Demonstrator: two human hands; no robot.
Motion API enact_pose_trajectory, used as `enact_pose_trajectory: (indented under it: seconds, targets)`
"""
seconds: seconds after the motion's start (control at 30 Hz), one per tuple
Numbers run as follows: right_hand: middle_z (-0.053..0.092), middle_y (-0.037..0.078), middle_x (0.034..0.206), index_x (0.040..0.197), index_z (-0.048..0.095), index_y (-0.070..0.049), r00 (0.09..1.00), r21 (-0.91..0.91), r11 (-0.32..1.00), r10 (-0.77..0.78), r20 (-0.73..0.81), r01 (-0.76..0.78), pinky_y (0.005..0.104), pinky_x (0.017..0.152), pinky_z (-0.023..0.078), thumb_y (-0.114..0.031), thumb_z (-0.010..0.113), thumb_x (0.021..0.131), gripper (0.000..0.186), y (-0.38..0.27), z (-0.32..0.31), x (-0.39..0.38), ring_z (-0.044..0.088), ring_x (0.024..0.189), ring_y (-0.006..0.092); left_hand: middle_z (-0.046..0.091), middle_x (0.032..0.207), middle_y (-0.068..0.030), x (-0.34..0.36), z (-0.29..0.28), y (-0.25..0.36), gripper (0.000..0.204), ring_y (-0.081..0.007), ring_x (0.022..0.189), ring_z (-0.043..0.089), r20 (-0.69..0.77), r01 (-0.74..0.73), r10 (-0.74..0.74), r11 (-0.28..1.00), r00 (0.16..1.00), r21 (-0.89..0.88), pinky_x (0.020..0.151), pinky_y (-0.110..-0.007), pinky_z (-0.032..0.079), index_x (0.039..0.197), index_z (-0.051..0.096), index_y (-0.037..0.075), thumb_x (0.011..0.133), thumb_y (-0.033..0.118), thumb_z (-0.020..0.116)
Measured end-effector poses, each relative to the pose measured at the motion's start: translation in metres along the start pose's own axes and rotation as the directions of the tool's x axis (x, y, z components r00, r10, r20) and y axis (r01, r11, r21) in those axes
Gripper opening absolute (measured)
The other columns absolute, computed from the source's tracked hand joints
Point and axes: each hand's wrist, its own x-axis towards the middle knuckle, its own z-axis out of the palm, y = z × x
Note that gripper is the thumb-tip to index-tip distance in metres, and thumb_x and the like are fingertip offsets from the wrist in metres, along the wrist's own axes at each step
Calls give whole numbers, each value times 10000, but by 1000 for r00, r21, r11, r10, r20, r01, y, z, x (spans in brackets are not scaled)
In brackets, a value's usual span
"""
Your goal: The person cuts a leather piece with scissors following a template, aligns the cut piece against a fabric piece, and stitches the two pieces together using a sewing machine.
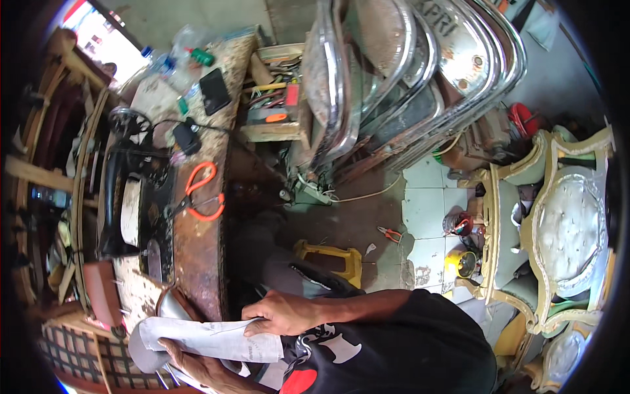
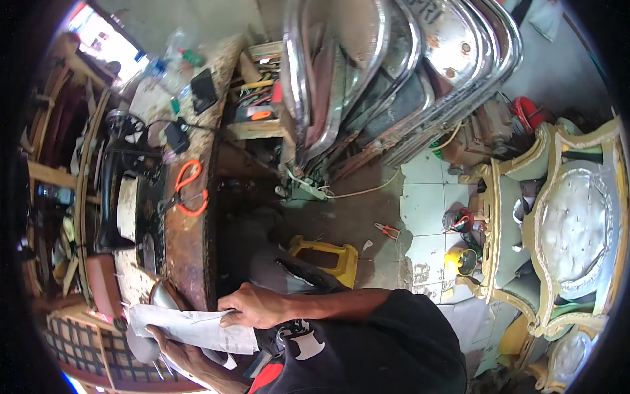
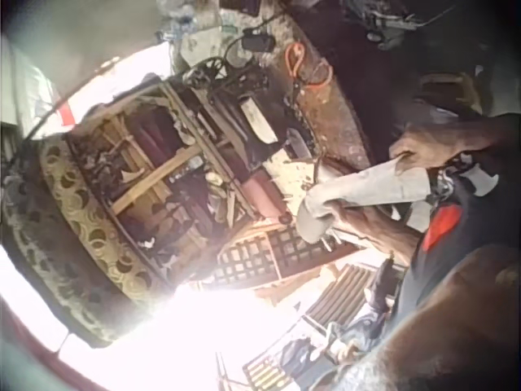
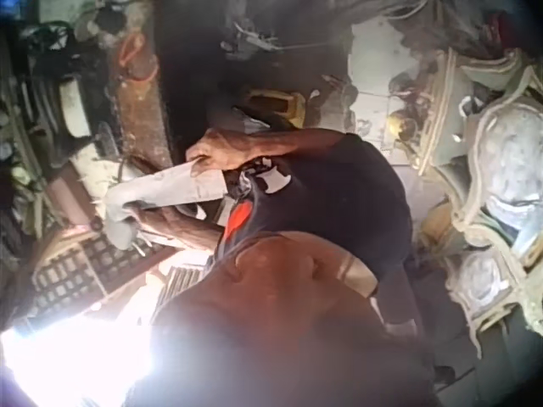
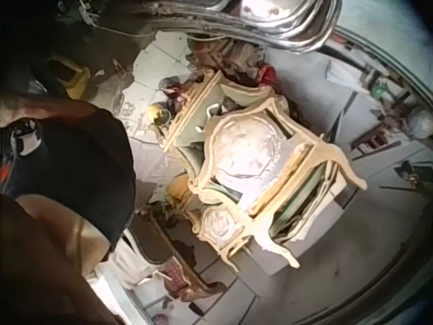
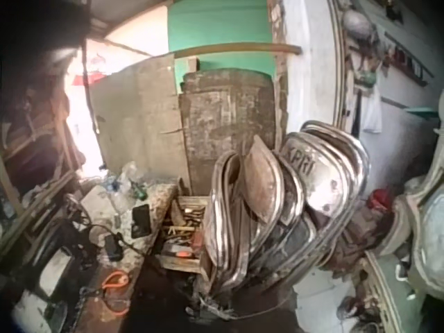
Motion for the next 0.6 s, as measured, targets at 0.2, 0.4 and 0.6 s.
enact_pose_trajectory:
  seconds: [0.2, 0.4, 0.6]
  targets:
    - [662, 183, 711, 1015, 689, -6, 995, 10, 1000, -28, -100, 30, 429, 576, 482, -360, 688, 1006, 354, -8, -28, -14, 661, 609, 303, 600, 1409, -160, -16, 77, 9, 620, -300, 1215, 632, -42, 128, -130, 991, 991, -38, 1054, -485, 534, 1463, 523, 13, 1024, 429, 660]
    - [634, 187, 688, 996, 691, -27, 994, -66, 998, -24, -106, 17, 432, 570, 465, -365, 702, 990, 338, -7, -40, -21, 631, 578, 299, 643, 1348, -170, -22, 102, 11, 594, -311, 1178, 654, -35, 44, -44, 999, 998, -29, 1034, -498, 557, 1456, 516, 8, 1029, 395, 659]
    - [576, 198, 692, 935, 696, -36, 998, -227, 972, 44, -49, -54, 414, 527, 427, -337, 752, 965, 307, -27, -44, -5, 465, 531, 321, 700, 1224, -116, -13, 57, 14, 370, -247, 1148, 669, 144, -89, 128, 964, 981, -252, 1031, -432, 549, 1301, 637, 29, 1028, 276, 677]
